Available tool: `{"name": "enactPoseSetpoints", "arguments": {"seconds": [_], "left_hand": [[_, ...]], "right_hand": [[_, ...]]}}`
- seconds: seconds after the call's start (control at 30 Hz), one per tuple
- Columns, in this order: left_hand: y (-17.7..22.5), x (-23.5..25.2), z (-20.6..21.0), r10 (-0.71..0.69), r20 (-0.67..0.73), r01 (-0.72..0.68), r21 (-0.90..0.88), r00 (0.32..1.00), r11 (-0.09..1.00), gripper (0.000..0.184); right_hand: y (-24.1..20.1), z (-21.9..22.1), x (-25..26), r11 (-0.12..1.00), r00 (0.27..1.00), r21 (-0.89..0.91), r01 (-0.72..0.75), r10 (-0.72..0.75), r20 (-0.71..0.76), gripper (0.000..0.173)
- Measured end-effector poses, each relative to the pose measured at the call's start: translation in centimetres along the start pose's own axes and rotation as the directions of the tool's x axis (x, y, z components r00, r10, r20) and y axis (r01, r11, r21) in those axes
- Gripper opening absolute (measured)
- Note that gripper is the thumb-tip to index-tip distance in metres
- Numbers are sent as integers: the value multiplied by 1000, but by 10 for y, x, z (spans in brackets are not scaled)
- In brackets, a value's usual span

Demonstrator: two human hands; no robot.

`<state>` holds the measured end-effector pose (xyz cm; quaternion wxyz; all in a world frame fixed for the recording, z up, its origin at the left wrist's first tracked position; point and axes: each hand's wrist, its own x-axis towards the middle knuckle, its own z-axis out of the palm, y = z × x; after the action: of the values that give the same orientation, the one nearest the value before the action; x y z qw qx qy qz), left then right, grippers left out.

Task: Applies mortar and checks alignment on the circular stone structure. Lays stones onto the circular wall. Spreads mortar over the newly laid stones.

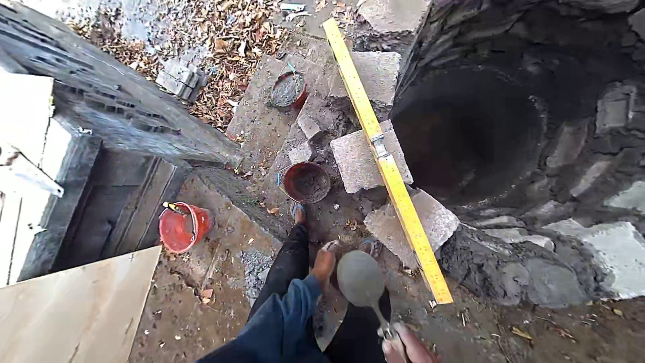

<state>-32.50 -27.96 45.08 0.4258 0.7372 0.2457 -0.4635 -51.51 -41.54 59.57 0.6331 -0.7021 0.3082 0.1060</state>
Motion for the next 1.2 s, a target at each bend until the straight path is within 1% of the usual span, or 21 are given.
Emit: {"name": "enactPoseSetpoints", "arguments": {"seconds": [0.03, 0.07, 0.13, 0.2, 0.23, 0.3, 0.37, 0.43, 0.5, 0.6, 0.67, 0.73, 0.83, 0.9, 0.97, 1.03, 1.13, 1.2], "left_hand": [[0, 18, -33, 58, -59, -56, 35, 997, 998, 40], [-4, 42, -64, 83, -123, -80, 30, 989, 996, 41], [-1, 77, -120, 67, -234, -77, -34, 970, 996, 41], [10, 96, -168, 61, -311, -86, -67, 948, 994, 41], [12, 103, -191, 78, -333, -98, -44, 940, 994, 41], [15, 117, -236, 144, -358, -130, 64, 923, 989, 42], [28, 131, -274, 211, -346, -164, 159, 914, 974, 44], [47, 148, -324, 235, -316, -170, 221, 919, 960, 46], [51, 146, -383, 187, -276, -124, 231, 943, 965, 49], [50, 163, -468, 115, -243, -62, 215, 963, 975, 48], [43, 174, -514, 73, -217, -17, 249, 973, 968, 47], [36, 185, -545, 3, -195, 48, 258, 981, 965, 45], [33, 207, -560, -61, -158, 112, 334, 986, 936, 44], [41, 222, -551, -64, -139, 110, 358, 988, 927, 44], [54, 235, -528, -30, -124, 68, 316, 992, 946, 43], [74, 242, -498, 13, -79, 9, 279, 997, 960, 44], [118, 232, -455, 41, -40, -30, 238, 998, 971, 44], [140, 225, -438, 97, -47, -86, 196, 994, 977, 43]], "right_hand": [[-4, 19, 26, 993, 998, -99, -65, 67, 20, 44], [-3, 40, 55, 974, 989, -182, -136, 143, 28, 44], [9, 82, 122, 921, 958, -302, -247, 280, 70, 48], [16, 122, 193, 861, 899, -376, -342, 417, 136, 49], [18, 142, 225, 823, 867, -427, -375, 474, 152, 50], [24, 183, 285, 767, 812, -474, -432, 560, 167, 51], [30, 215, 340, 735, 791, -484, -475, 598, 130, 50], [29, 243, 390, 720, 776, -462, -518, 623, 102, 49], [20, 266, 407, 678, 728, -479, -557, 676, 110, 50], [-16, 277, 430, 538, 653, -616, -576, 755, 49, 50], [-42, 274, 434, 488, 641, -642, -592, 767, -7, 51], [-71, 267, 434, 478, 657, -622, -620, 749, -80, 50], [-103, 257, 434, 497, 687, -587, -639, 712, -145, 49], [-120, 252, 436, 506, 700, -588, -631, 698, -151, 49], [-128, 248, 440, 515, 713, -590, -622, 683, -156, 48], [-134, 243, 444, 525, 724, -585, -618, 669, -165, 46], [-136, 241, 447, 548, 744, -585, -598, 651, -151, 45], [-134, 244, 451, 584, 766, -574, -573, 631, -123, 44]]}}
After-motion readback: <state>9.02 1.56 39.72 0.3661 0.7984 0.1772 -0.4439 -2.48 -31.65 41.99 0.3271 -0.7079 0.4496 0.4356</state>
